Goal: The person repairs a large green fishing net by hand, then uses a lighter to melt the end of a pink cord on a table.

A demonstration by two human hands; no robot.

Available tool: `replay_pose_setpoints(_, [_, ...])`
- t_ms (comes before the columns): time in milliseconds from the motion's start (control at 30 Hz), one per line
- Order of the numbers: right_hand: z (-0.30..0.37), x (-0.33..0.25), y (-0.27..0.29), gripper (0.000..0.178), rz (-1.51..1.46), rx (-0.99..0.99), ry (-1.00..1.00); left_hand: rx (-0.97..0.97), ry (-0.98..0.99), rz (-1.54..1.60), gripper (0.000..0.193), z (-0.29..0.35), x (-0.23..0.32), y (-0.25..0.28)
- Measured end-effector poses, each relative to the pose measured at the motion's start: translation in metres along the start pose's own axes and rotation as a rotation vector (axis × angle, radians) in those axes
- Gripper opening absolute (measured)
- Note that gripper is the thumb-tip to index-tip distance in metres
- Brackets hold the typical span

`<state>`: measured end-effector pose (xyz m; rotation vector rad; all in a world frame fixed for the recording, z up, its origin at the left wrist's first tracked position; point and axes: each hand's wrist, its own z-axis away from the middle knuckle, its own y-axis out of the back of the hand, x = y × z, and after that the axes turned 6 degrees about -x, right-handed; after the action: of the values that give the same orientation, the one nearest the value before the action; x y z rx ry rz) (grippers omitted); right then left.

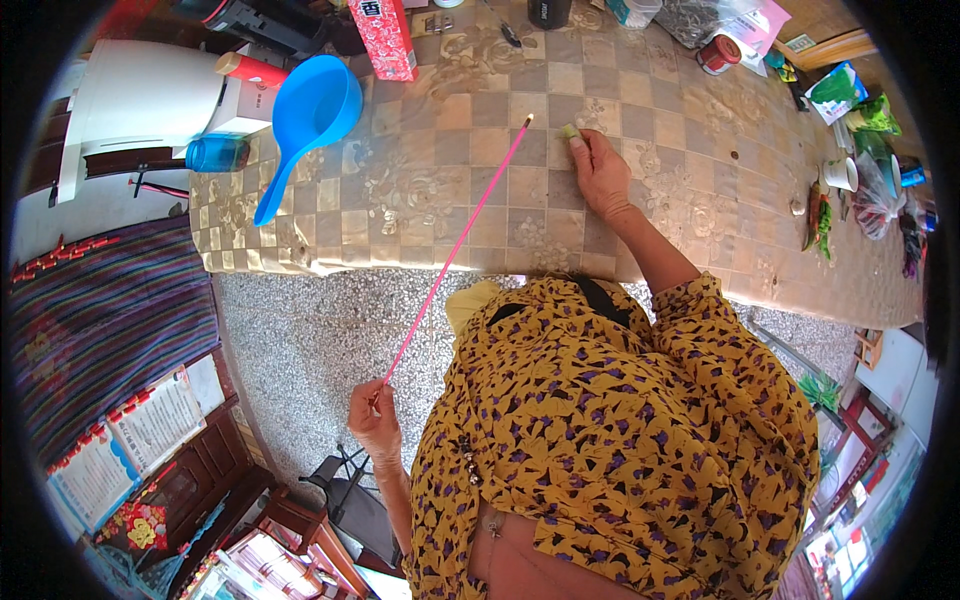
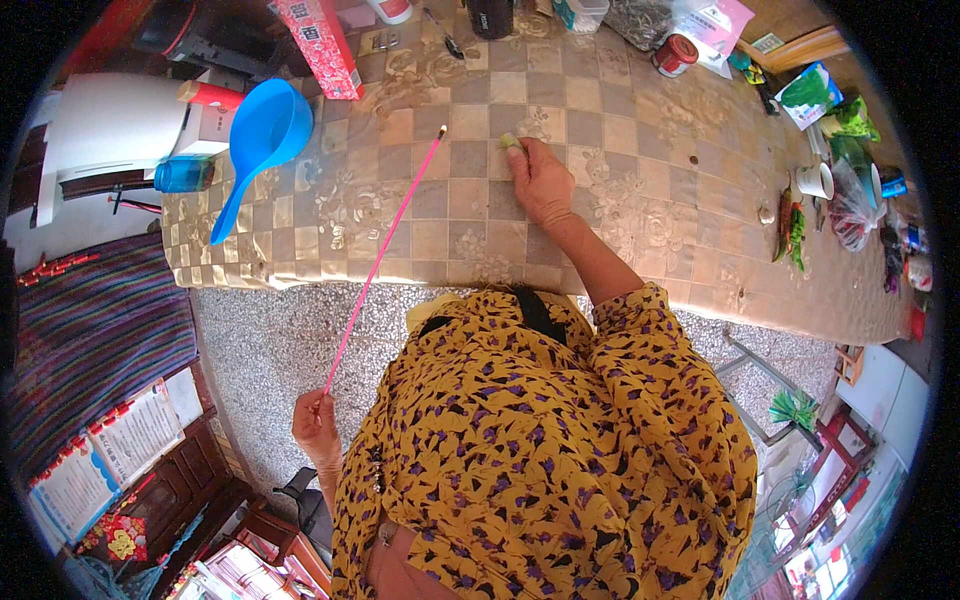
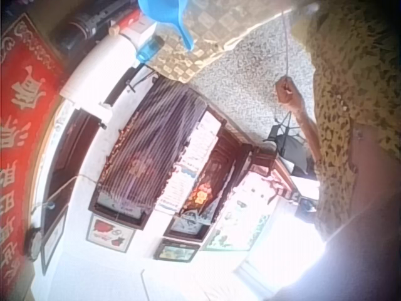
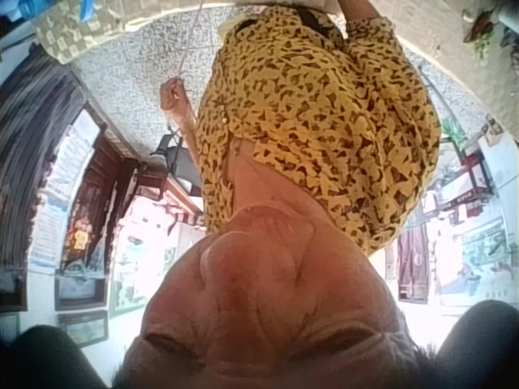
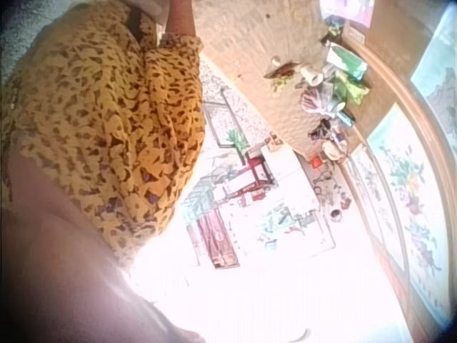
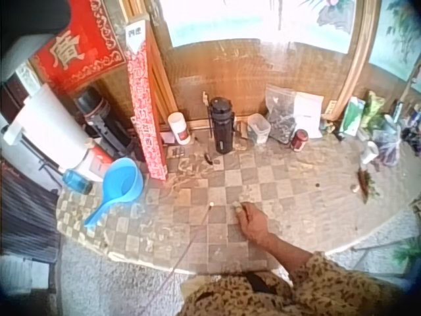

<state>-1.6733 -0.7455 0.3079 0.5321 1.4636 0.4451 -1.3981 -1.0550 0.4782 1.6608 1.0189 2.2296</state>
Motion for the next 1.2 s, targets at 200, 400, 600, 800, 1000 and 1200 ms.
replay_pose_setpoints(200, [-0.0009, -0.0025, 0.0016, 0.034, -0.034, -0.033, -0.059, -0.004, -0.002, 0.003, 0.002, 0.0008, -0.0059, 0.0007])
replay_pose_setpoints(400, [-0.0015, -0.0008, 0.0017, 0.036, -0.016, -0.052, -0.058, -0.008, 0.011, 0.021, 0.002, 0.0007, -0.0055, 0.0003])
replay_pose_setpoints(600, [-0.0009, -0.0026, 0.0023, 0.039, -0.029, -0.063, -0.067, -0.016, -0.001, 0.053, 0.003, 0.0011, -0.0091, -0.0006])
replay_pose_setpoints(800, [-0.0011, -0.0023, 0.0027, 0.040, -0.038, -0.069, -0.062, -0.018, 0.012, 0.042, 0.004, 0.0011, -0.0105, -0.0003])
replay_pose_setpoints(1000, [-0.0010, -0.0019, 0.0021, 0.041, -0.021, -0.062, -0.060, -0.010, 0.018, 0.016, 0.006, 0.0001, -0.0090, -0.0012])
replay_pose_setpoints(1200, [-0.0013, -0.0011, 0.0024, 0.042, -0.014, -0.080, -0.069, -0.014, 0.002, 0.065, 0.009, -0.0015, -0.0100, -0.0014])
